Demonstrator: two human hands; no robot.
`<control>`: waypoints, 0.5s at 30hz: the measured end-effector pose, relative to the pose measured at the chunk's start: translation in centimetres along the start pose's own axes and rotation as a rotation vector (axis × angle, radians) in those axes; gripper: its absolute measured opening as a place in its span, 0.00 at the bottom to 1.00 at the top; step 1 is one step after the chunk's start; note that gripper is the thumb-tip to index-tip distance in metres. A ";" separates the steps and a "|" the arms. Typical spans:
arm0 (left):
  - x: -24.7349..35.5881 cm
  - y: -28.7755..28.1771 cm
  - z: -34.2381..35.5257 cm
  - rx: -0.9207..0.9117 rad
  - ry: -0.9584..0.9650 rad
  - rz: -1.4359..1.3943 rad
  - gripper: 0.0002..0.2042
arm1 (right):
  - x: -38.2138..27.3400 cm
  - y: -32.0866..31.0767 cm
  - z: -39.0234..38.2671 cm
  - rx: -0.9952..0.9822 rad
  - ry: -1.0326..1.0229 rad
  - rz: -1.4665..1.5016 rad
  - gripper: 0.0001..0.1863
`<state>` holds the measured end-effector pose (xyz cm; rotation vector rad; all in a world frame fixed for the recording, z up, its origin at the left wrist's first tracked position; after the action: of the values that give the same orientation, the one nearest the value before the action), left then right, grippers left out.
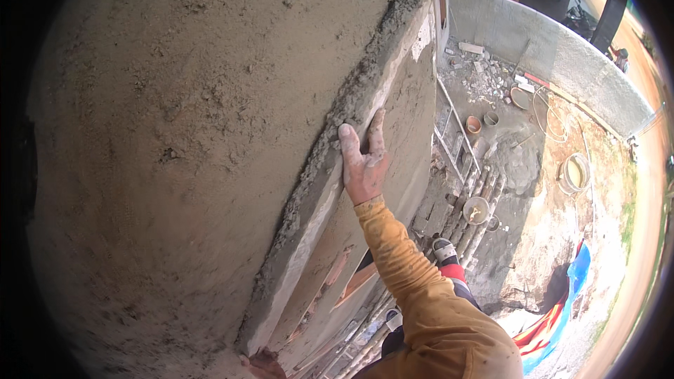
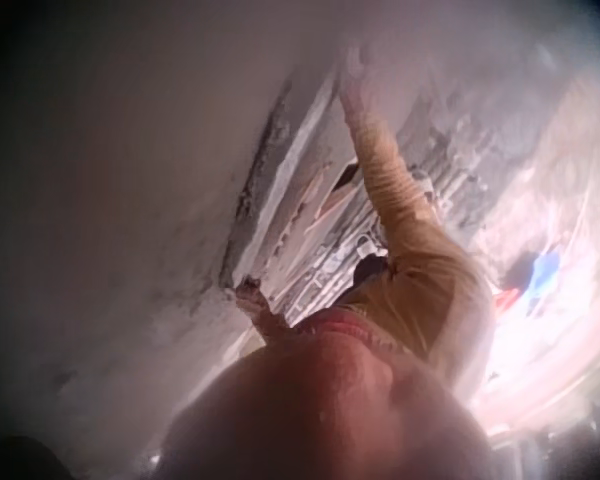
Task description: The person scoops wet cement from a head pan using a trowel and applies it to an exterior wall. They repeatedly throw the cement onto the wall and then smooth the surface with a long straightedge, working on a section around a window opening.
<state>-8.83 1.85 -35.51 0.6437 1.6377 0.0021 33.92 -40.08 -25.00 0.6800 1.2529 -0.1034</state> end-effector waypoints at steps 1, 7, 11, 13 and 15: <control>-1.9 0.6 -1.2 -0.038 -0.036 0.024 0.12 | -1.5 1.0 -2.0 -0.013 -0.071 -0.054 0.44; -4.6 2.5 1.7 -0.377 -0.909 -2.321 0.15 | 0.1 0.8 -0.7 0.045 -0.047 -0.006 0.41; -4.9 0.1 8.8 0.044 -1.005 -2.716 0.20 | 3.7 -2.9 8.4 0.128 -0.062 0.047 0.41; -7.6 -1.3 12.6 0.113 -1.005 -2.508 0.25 | 2.2 -4.1 12.1 0.157 -0.081 0.019 0.41; -10.3 -2.2 15.3 0.173 -1.010 -2.287 0.30 | -0.8 -3.5 12.7 0.166 -0.137 -0.067 0.41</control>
<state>4.58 -9.66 -29.74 -1.2124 0.5539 -1.7434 42.78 -49.72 -23.92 0.7617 1.1437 -0.3070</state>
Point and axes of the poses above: each hand's wrist, its own z-axis towards the middle knuckle, its own y-axis out of the palm, x = y × z, the point moved 3 cm from there along z, towards the middle knuckle, and after that the axes turned 6 degrees about -x, right-handed, at the moved point
